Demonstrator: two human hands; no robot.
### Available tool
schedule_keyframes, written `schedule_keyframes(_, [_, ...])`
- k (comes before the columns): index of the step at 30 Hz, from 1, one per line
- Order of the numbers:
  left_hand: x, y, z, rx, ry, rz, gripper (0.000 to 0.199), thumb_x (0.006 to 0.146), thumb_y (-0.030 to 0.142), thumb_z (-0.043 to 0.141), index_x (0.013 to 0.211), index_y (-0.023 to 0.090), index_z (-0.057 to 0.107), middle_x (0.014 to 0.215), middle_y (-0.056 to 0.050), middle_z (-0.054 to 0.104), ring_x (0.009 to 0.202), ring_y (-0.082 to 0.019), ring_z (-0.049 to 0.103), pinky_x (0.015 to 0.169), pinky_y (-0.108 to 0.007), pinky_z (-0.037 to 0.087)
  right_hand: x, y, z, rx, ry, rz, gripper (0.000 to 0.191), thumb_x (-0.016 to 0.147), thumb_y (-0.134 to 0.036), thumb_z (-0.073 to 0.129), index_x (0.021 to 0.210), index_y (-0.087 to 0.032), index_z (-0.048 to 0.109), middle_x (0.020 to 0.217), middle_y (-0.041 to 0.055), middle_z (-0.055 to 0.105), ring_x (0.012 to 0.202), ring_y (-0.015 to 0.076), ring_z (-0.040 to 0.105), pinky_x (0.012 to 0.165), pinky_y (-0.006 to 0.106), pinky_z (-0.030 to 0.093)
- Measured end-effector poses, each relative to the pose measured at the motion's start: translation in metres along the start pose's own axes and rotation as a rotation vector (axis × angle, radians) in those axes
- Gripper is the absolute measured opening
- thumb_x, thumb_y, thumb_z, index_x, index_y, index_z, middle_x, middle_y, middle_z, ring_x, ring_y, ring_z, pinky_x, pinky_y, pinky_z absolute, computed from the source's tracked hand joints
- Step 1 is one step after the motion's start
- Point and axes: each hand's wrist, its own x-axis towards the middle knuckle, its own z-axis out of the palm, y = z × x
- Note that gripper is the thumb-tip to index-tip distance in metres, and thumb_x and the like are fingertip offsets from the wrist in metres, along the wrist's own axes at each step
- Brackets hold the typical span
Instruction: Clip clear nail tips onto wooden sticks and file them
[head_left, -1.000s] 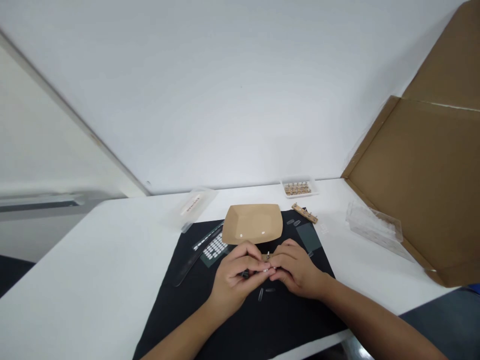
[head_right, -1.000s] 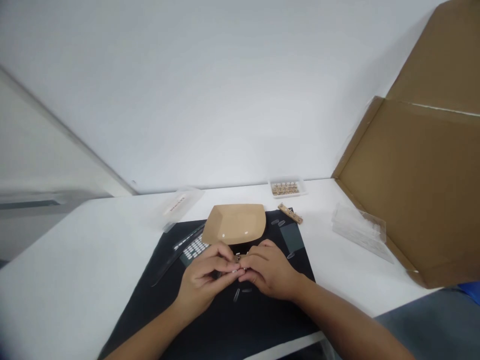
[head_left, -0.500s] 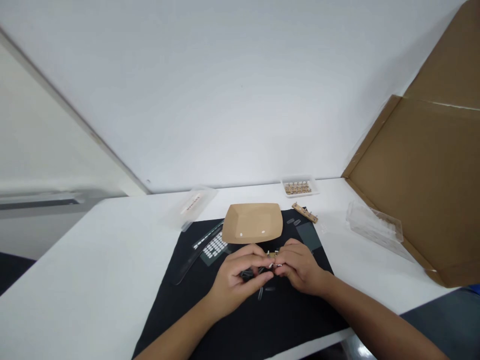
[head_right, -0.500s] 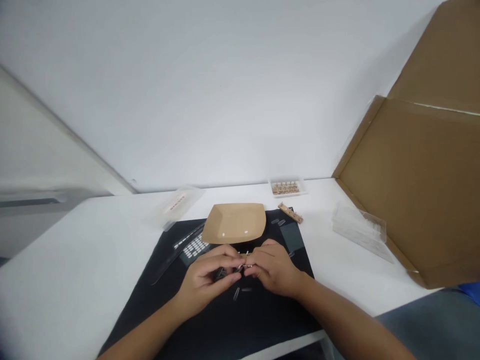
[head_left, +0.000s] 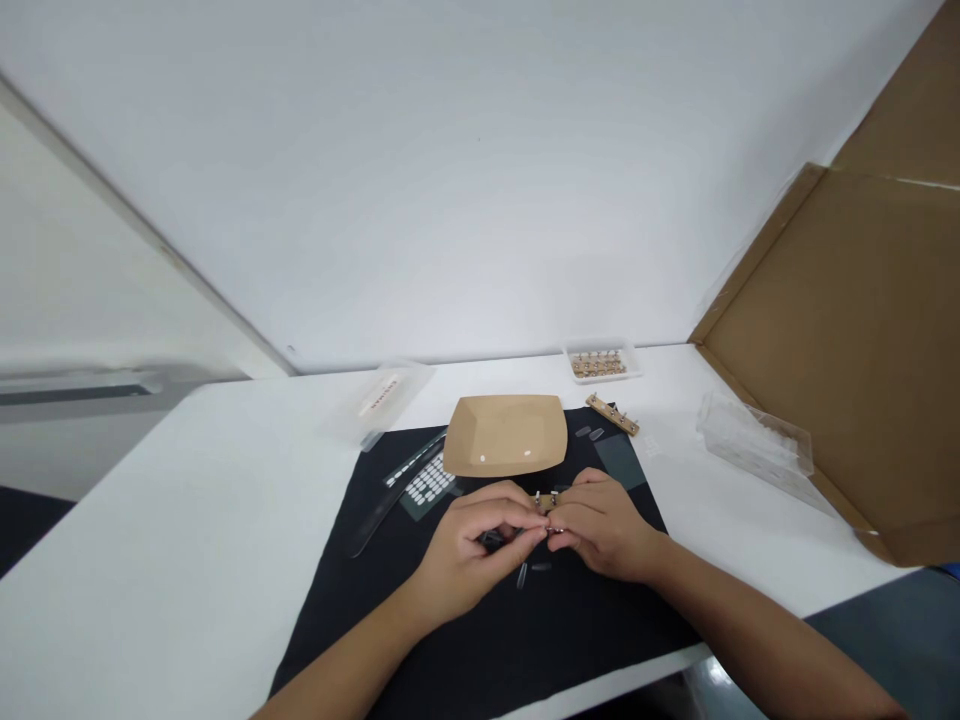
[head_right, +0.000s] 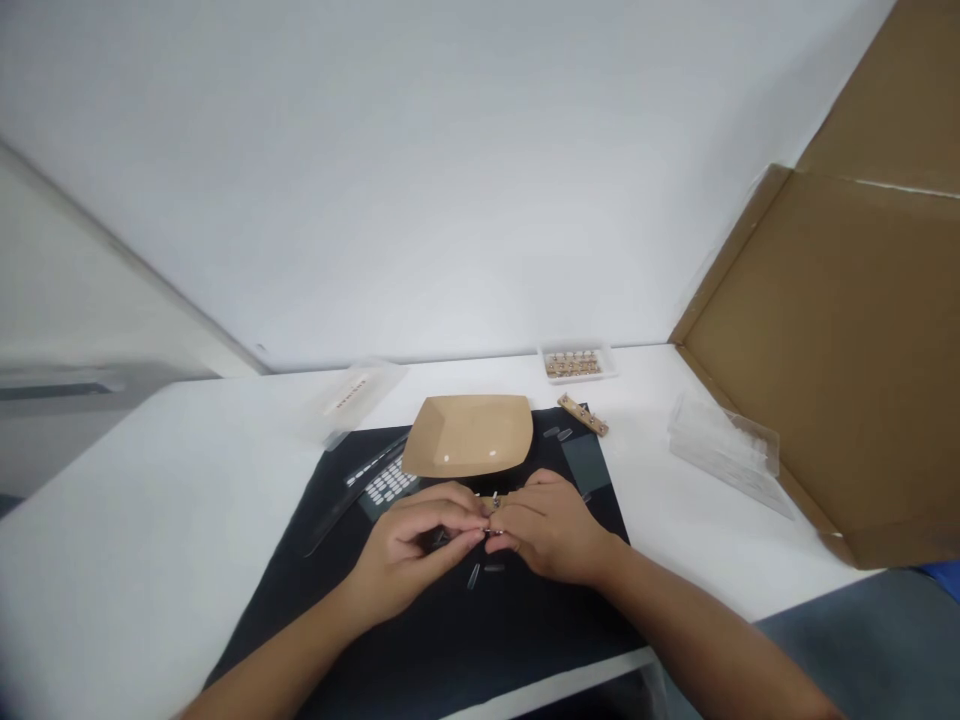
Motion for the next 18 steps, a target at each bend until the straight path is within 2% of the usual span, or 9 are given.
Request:
schedule_keyframes(4, [-0.001,0.002,0.001,0.079,0.026,0.059,0.014,0.092,0.012,0.073,0.101,0.019,0.081,0.093,-0.011,0.078,0.081,-0.018,0.077,0.07,-0.026,0.064,-0.002,-0.001,0.002,-0.007,-0.02,0.008,0.039,0.114,-0.044,0.041,0.088,-0.021,0.058,0.079,0.0013,0.069,0.066,0.0139,0.056,0.071,0.032,0.037])
schedule_keyframes(11, [-0.003,0.002,0.003,0.129,0.053,0.06,0.011,0.094,0.013,0.072,0.099,0.018,0.08,0.093,-0.011,0.077,0.083,-0.019,0.077,0.07,-0.026,0.065,-0.005,-0.005,0.006,0.086,-0.053,0.086,0.039,0.115,-0.043,0.033,0.091,-0.022,0.056,0.078,0.003,0.067,0.07,0.017,0.059,0.072,0.033,0.042])
schedule_keyframes(14, [-0.003,0.0,0.004,0.132,0.067,0.068,0.011,0.094,0.014,0.072,0.099,0.018,0.08,0.093,-0.011,0.077,0.086,-0.02,0.077,0.069,-0.026,0.065,-0.002,-0.011,0.003,0.228,-0.092,0.206,0.041,0.115,-0.041,0.027,0.088,-0.023,0.053,0.072,0.0002,0.062,0.066,0.0165,0.055,0.073,0.033,0.043])
schedule_keyframes(18, [-0.002,-0.002,0.006,0.118,0.073,0.087,0.018,0.092,0.012,0.074,0.108,0.019,0.08,0.096,-0.011,0.077,0.092,-0.021,0.077,0.061,-0.021,0.062,0.004,-0.021,-0.002,0.492,-0.096,0.456,0.046,0.115,-0.043,0.028,0.08,-0.023,0.05,0.065,-0.0032,0.053,0.061,0.0136,0.051,0.067,0.029,0.043])
